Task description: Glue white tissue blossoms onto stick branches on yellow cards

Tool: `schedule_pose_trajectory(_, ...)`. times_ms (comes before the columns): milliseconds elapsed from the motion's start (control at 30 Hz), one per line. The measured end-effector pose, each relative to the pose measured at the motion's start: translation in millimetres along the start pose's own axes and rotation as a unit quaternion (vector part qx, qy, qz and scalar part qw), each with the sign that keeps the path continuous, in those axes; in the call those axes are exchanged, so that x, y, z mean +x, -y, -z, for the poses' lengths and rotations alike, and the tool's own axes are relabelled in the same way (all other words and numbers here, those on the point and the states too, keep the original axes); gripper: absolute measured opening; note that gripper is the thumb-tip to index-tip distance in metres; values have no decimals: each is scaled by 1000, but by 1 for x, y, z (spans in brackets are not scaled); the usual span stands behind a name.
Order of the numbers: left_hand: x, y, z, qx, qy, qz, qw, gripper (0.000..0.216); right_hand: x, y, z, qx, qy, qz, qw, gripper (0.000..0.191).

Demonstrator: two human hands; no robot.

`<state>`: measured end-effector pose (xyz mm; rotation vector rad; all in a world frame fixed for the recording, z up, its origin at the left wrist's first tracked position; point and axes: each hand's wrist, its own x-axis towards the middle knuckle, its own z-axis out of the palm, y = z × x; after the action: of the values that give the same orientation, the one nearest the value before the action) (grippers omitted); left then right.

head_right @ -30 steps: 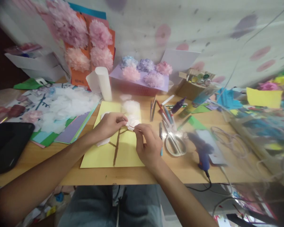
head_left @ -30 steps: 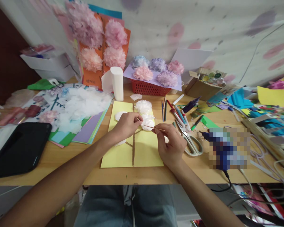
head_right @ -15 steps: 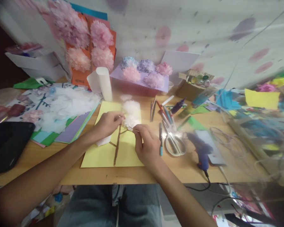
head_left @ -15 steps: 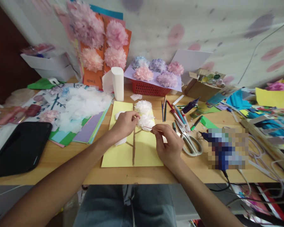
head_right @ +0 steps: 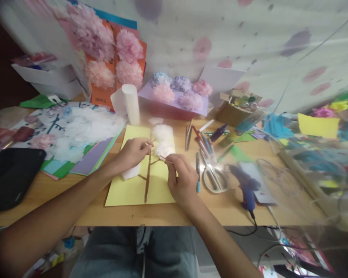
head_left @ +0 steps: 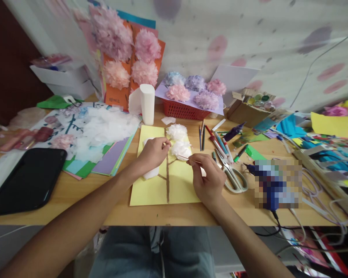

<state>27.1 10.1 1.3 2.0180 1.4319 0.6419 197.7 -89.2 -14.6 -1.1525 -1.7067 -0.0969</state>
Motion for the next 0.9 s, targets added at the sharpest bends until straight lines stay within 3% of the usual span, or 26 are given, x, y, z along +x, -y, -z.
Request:
schedule_pose_trajectory(367, 1, 6, -3, -2, 3, -15, 1000, 25, -5, -3, 0, 36, -116, 0, 993, 16)
schedule_pose_trajectory(900, -2, 1, 0, -2, -7, 2, 1000, 24, -6, -3, 0, 27, -106, 15, 994, 14)
